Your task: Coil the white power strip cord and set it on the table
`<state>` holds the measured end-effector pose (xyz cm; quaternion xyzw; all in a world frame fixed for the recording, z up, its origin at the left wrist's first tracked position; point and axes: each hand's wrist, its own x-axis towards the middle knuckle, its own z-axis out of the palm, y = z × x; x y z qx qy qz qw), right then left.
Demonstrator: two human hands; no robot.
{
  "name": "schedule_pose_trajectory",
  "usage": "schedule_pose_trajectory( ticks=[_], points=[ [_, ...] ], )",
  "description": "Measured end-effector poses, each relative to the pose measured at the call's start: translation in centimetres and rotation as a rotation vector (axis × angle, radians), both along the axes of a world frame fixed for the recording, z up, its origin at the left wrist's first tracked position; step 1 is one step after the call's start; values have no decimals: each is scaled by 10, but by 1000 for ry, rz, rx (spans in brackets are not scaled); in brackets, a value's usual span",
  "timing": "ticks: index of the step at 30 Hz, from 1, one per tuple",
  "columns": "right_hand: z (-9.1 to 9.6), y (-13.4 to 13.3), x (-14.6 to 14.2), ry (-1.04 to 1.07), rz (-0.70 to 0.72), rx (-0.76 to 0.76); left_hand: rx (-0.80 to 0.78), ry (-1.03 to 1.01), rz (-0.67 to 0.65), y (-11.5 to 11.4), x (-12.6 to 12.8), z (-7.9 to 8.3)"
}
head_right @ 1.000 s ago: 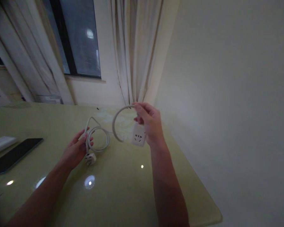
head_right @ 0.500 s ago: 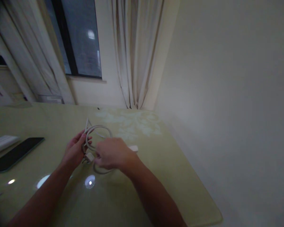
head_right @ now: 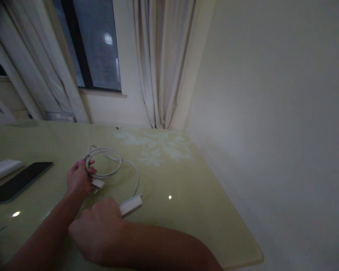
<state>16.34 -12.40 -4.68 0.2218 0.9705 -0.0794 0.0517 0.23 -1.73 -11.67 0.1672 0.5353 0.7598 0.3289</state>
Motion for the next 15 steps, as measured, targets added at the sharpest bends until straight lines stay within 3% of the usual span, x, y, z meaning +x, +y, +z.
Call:
schedule_pose_trajectory(
  ticks=[8,15],
  points=[
    [-18,8,-23,-86,-147,43,-11,-29,-6,2,-8,-3],
    [-18,44,-9,-76,-297,133,-93,149,8,4,-13,-20]
  ],
)
